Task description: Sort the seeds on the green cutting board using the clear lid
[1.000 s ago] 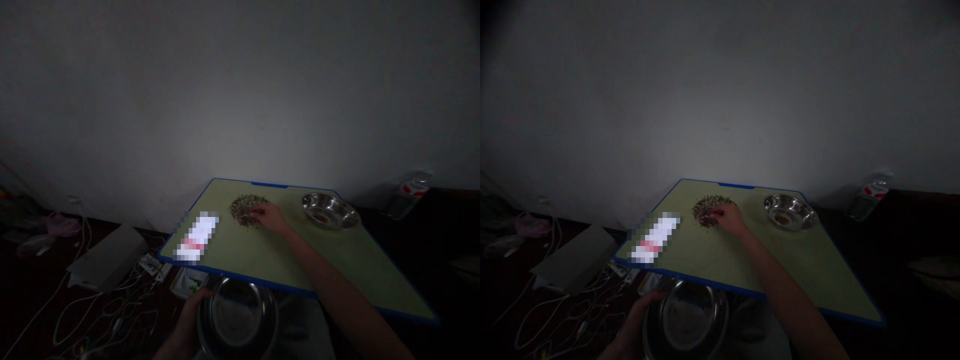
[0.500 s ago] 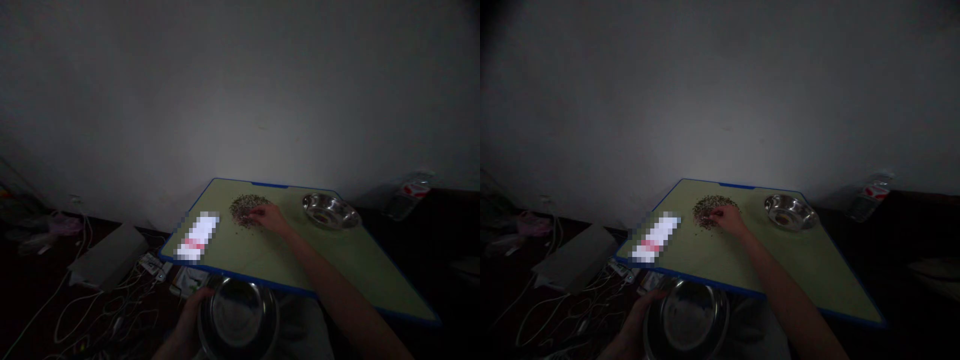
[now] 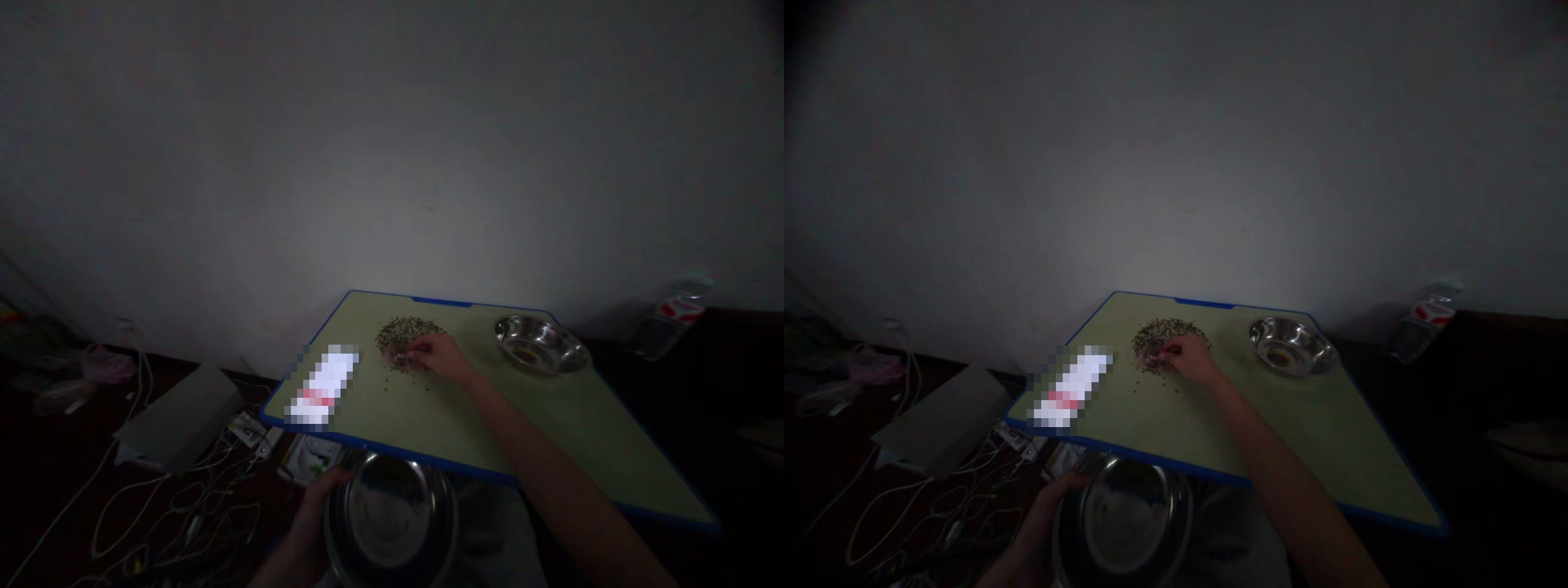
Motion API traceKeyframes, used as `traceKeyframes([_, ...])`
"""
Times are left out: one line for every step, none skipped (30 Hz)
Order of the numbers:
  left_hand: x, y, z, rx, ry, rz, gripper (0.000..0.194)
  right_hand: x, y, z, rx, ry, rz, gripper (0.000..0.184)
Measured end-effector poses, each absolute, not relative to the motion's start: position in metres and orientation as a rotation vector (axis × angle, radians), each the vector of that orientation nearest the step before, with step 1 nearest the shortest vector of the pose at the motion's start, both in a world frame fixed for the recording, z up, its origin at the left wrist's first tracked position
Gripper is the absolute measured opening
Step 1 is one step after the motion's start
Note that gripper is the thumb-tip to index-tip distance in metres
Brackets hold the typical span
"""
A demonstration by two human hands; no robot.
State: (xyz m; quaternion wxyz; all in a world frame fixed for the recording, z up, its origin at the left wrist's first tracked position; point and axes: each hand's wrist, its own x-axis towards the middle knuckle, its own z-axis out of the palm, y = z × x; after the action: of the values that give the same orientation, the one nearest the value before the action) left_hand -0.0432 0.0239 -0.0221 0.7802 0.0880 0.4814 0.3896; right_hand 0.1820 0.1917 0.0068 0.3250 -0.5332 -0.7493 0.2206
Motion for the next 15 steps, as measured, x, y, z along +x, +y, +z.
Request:
traceKeyframes([-0.043, 0.024, -0.023, 0.197, 1.052, 0.837, 0.009, 0.182, 0.192, 0.006, -1.391, -1.964, 0.606, 0.018])
traceKeyframes([-0.043, 0.024, -0.024, 0.207, 1.067, 0.840, 0.011, 0.182, 0.192, 0.006, -1.385, -1.967, 0.622, 0.018])
traceKeyframes([-0.044, 0.025, -0.026, 0.220, 1.075, 0.845, 0.012, 0.182, 0.192, 0.005, -1.382, -1.977, 0.628, 0.018])
traceKeyframes([-0.044, 0.025, -0.027, 0.229, 1.076, 0.842, 0.014, 0.182, 0.192, 0.005, -1.379, -1.989, 0.629, 0.017])
traceKeyframes([-0.044, 0.025, -0.029, 0.234, 1.074, 0.830, 0.016, 0.182, 0.192, 0.005, -1.379, -1.997, 0.631, 0.017])
traceKeyframes([-0.044, 0.025, -0.031, 0.237, 1.073, 0.811, 0.018, 0.182, 0.192, 0.004, -1.379, -1.999, 0.638, 0.016])
traceKeyframes([-0.044, 0.026, -0.032, 0.239, 1.074, 0.789, 0.019, 0.182, 0.192, 0.004, -1.378, -1.995, 0.652, 0.016])
traceKeyframes([-0.044, 0.026, -0.033, 0.247, 1.078, 0.774, 0.020, 0.182, 0.192, 0.003, -1.374, -1.987, 0.668, 0.017])
traceKeyframes([-0.044, 0.026, -0.034, 0.260, 1.086, 0.769, 0.021, 0.182, 0.193, 0.003, -1.368, -1.977, 0.681, 0.017])
traceKeyframes([-0.044, 0.026, -0.035, 0.280, 1.093, 0.771, 0.022, 0.182, 0.193, 0.003, -1.364, -1.968, 0.695, 0.018])
traceKeyframes([-0.045, 0.026, -0.035, 0.303, 1.098, 0.780, 0.022, 0.182, 0.193, 0.003, -1.366, -1.963, 0.705, 0.019])
traceKeyframes([-0.044, 0.026, -0.035, 0.321, 1.107, 0.794, 0.022, 0.182, 0.193, 0.003, -1.369, -1.965, 0.711, 0.019])
traceKeyframes([-0.044, 0.026, -0.035, 0.332, 1.117, 0.807, 0.022, 0.182, 0.193, 0.003, -1.377, -1.971, 0.709, 0.019])
traceKeyframes([-0.044, 0.026, -0.035, 0.327, 1.127, 0.808, 0.022, 0.183, 0.193, 0.004, -1.387, -1.979, 0.705, 0.019])
traceKeyframes([-0.044, 0.026, -0.035, 0.312, 1.136, 0.801, 0.022, 0.183, 0.193, 0.005, -1.399, -1.983, 0.698, 0.019])
